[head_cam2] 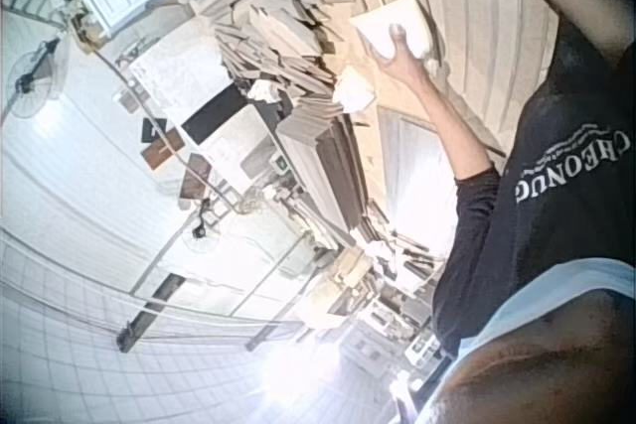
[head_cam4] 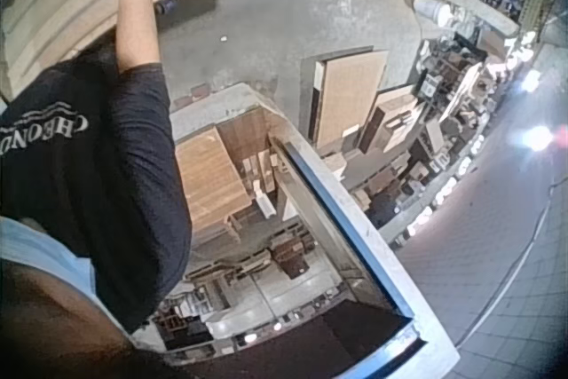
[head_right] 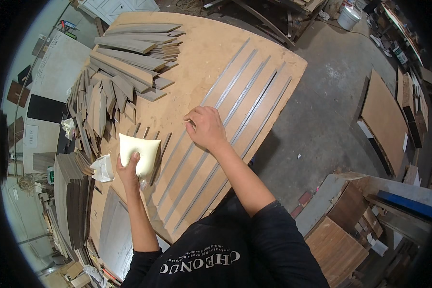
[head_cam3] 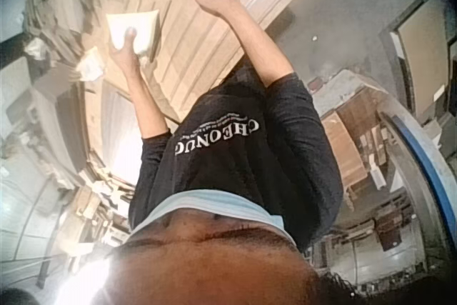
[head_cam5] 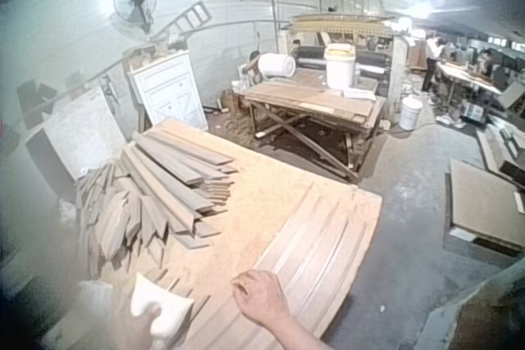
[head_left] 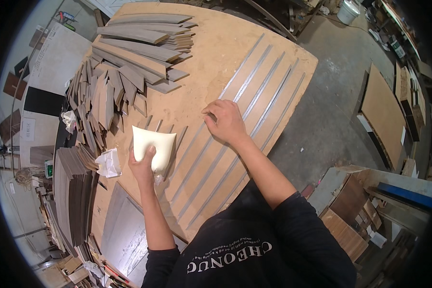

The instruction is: Assembling wooden door frames or furniture panels using wood glue and a pneumatic nail gun in a workshop environment.

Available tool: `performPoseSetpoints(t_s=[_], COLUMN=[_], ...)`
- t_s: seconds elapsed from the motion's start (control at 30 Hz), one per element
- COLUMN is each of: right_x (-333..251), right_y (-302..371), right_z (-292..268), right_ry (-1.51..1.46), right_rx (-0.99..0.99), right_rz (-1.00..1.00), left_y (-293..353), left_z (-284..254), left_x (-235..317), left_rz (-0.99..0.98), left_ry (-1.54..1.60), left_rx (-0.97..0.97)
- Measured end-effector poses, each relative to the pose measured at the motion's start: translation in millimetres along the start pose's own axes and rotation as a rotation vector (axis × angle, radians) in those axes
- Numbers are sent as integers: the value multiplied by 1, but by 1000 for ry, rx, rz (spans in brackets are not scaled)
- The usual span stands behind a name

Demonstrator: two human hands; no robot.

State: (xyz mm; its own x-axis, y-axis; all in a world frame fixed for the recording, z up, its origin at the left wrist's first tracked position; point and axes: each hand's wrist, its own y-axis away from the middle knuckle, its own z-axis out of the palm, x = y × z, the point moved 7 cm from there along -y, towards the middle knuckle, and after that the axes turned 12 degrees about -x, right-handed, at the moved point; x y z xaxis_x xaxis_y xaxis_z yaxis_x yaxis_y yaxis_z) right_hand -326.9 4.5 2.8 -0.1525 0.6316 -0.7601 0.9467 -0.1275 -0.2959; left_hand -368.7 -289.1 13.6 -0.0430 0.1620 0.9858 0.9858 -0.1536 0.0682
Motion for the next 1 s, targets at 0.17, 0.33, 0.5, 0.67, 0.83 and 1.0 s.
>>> performPoseSetpoints(t_s=[0.17, 0.33, 0.5, 0.67, 0.83, 1.0], right_x=[-18, -53, -69, -77, -78, -80], right_y=[3, 1, -1, -3, -4, -6], right_z=[1, 28, 45, 52, 54, 54], right_ry=[18, -101, -116, -142, -166, -156], right_rx=[-8, -121, -186, -165, -142, -138], right_rz=[-75, -141, -151, -145, -134, -133], left_y=[14, 24, 26, 27, 28, 29], left_z=[-8, -12, -20, -17, -21, -21], left_x=[4, -3, -9, -4, -4, -3], left_rz=[-20, -57, -48, -33, -34, -39], left_ry=[101, 265, 312, 322, 328, 342], left_rx=[44, 72, 37, 31, 52, 65])
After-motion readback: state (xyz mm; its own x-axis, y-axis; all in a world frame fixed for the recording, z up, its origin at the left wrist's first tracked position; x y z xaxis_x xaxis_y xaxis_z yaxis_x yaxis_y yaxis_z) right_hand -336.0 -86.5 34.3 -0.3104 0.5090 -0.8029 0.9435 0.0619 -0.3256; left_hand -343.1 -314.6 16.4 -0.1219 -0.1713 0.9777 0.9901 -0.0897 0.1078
